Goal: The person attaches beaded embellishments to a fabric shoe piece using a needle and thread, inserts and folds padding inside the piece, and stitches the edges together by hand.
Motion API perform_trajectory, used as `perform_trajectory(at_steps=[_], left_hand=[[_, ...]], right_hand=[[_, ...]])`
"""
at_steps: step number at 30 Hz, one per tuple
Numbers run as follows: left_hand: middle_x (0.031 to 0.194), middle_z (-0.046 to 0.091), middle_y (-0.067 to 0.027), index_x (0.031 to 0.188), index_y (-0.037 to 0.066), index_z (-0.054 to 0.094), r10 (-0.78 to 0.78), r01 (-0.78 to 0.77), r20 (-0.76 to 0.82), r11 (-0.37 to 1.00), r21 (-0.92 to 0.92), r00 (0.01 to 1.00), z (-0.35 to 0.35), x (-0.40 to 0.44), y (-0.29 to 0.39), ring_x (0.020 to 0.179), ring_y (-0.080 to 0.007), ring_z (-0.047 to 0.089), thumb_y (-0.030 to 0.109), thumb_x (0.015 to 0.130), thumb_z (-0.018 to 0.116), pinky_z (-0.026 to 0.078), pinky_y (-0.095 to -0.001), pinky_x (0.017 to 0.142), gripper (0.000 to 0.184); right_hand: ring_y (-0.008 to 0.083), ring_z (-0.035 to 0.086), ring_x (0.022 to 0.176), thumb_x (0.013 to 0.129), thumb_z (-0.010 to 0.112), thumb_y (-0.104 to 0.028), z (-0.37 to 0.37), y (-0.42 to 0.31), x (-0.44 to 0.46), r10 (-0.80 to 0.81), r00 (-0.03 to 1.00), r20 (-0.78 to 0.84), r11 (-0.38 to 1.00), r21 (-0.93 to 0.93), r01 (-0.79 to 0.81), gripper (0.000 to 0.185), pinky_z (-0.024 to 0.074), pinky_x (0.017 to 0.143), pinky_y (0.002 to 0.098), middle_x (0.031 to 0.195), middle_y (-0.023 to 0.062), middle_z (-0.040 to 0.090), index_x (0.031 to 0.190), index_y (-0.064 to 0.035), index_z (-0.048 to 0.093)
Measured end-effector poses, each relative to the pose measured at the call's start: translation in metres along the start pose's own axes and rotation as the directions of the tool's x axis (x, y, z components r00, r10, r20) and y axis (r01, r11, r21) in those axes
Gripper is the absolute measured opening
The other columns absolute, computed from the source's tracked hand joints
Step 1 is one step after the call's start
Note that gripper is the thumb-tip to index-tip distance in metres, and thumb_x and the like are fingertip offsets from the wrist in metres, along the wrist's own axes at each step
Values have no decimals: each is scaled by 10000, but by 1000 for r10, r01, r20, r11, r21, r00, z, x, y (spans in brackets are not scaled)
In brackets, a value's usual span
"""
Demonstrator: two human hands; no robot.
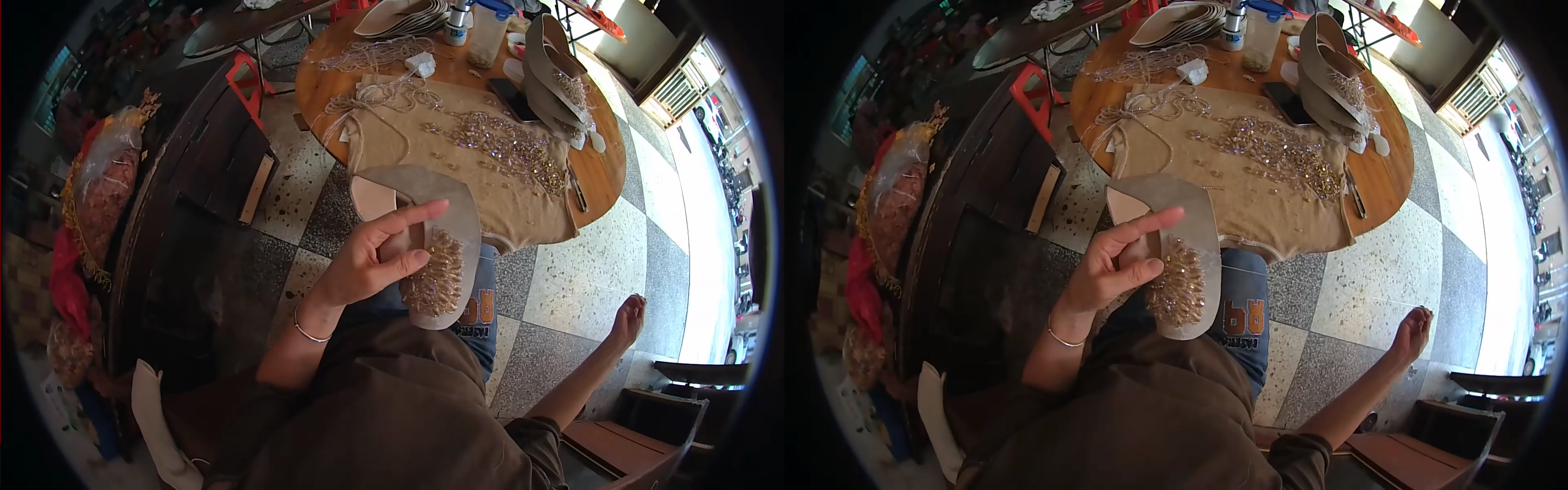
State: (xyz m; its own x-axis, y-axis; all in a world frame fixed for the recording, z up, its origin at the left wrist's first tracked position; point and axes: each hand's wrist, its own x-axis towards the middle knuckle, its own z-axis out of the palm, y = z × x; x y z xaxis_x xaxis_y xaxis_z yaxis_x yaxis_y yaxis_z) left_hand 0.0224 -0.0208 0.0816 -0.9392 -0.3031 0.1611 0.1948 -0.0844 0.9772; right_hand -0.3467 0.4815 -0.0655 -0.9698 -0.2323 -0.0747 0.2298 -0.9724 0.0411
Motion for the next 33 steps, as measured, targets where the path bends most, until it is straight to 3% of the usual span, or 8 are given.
perform_trajectory(at_steps=[5, 8, 13, 19, 25, 28, 31, 33], left_hand=[[645, 340, 147, 1334, 35, 516, -57, 46, -59, 983, -175, 997, 1, 1, -4, 574, 21, 265, -10, 842, 652, 224, -153, 543, 513], [666, 370, 138, 1333, 26, 514, -54, 46, -50, 986, -158, 997, -1, 2, -5, 586, 20, 282, -26, 853, 622, 234, -146, 556, 495], [697, 393, 117, 1330, 4, 507, -152, 110, -64, 897, -428, 986, 1, 2, -3, 595, 18, 307, -39, 906, 513, 261, -151, 549, 426], [736, 423, 112, 1325, 6, 512, -57, 77, 56, 884, -462, 997, -4, -2, -8, 647, 20, 343, -28, 906, 521, 301, -159, 573, 421], [686, 429, 110, 1324, 21, 518, -84, 83, -14, 996, -44, 996, 3, 0, -4, 590, 19, 350, -9, 863, 621, 326, -154, 559, 474], [754, 483, 91, 1321, 8, 516, -59, 59, -23, 998, 11, 998, 7, -1, -1, 599, 18, 364, -25, 886, 556, 340, -132, 588, 439], [839, 536, 64, 1323, -3, 510, -103, 109, 35, 926, -361, 994, 5, 1, -12, 678, 18, 441, -30, 906, 481, 389, -126, 663, 419], [899, 568, 43, 1333, -7, 497, -198, 183, 10, 886, -427, 980, 9, 1, -2, 760, 9, 489, -27, 913, 450, 412, -140, 714, 423]], right_hand=[[217, 530, 787, 935, 494, 14, -28, 11, 5, -161, 985, -68, 967, -211, 144, 43, 498, 700, 313, 860, 133, 529, 938, 55, 480], [197, 561, 766, 956, 506, -40, -29, 43, -9, 84, 996, 14, 944, -322, -75, 98, 526, 699, 300, 824, 121, 570, 914, 43, 538], [207, 580, 751, 952, 515, -41, -38, 27, -12, -149, 971, -188, 965, -242, 102, 97, 544, 672, 283, 832, 137, 574, 934, 52, 535], [191, 538, 692, 945, 521, -29, -54, -7, -11, -111, 979, -169, 986, -143, 87, 92, 526, 641, 265, 785, 115, 533, 892, 45, 506], [191, 614, 756, 952, 517, -51, -64, 5, 2, -326, 937, -123, 867, -433, 245, 98, 575, 678, 281, 839, 135, 605, 913, 36, 539], [198, 619, 755, 955, 519, -64, -51, 31, -10, -64, 993, -98, 931, -365, 24, 114, 579, 684, 275, 832, 135, 605, 917, 40, 542], [201, 624, 773, 955, 526, -76, -41, 50, -19, 247, 965, -92, 896, -357, -263, 125, 580, 694, 273, 861, 144, 606, 925, 45, 539], [200, 626, 770, 949, 536, -71, -47, 41, -16, -25, 977, -214, 919, -389, -62, 117, 583, 699, 277, 877, 149, 604, 931, 45, 540]])
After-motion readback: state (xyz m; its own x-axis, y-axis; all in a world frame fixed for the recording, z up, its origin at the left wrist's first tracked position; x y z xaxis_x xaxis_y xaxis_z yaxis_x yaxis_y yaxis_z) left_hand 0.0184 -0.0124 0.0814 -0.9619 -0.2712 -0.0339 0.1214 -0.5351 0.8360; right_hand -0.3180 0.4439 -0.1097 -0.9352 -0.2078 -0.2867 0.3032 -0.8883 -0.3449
